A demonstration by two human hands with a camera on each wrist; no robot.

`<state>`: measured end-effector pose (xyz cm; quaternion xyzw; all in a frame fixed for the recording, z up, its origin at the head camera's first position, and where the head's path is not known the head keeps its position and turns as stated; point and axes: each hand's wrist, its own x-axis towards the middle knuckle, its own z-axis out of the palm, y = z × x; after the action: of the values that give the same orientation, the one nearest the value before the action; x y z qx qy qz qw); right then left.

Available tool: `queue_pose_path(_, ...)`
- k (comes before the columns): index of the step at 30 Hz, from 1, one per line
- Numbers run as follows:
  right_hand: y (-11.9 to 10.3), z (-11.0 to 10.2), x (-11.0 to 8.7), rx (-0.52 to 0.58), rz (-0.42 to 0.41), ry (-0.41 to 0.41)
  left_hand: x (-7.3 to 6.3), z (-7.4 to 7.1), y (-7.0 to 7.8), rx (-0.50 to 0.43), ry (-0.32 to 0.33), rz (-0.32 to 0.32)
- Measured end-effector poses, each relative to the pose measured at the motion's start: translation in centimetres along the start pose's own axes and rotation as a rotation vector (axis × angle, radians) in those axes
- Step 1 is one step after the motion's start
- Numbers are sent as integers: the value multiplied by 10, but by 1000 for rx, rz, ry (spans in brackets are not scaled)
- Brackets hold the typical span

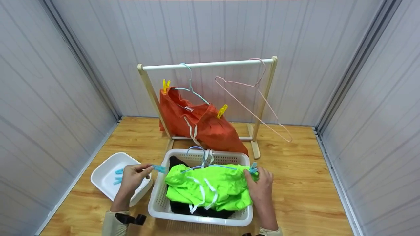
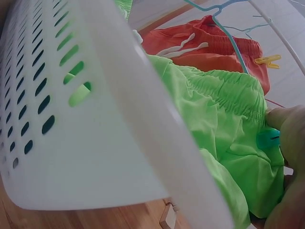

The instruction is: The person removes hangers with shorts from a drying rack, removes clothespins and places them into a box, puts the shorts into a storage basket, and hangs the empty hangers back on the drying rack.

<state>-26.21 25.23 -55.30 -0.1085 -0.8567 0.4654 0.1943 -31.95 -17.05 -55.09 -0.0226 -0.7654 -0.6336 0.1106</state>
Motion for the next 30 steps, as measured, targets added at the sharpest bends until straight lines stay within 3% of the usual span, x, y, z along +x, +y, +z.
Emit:
queue_pose_path(6,1,-1,1,8,-9,-3,2,-31,-9,31,138,18)
queue_pose_path(11,2,-2,0,9,-10,-27,-1,-59,-19,113,313,-15)
queue_pose_path(15,1,-3,0,-8,11,-34,-1,-73,-24,208,426,-62)
queue_pose_path(22,4,-4,-1,14,-15,-3,4,-82,-31,337,477,-185)
queue_pose_path(27,3,-3,-1,-2,6,-30,5,-85,-35,388,514,-235)
queue_pose_path(30,2,-4,-1,-10,12,-40,6,-84,-35,382,503,-248)
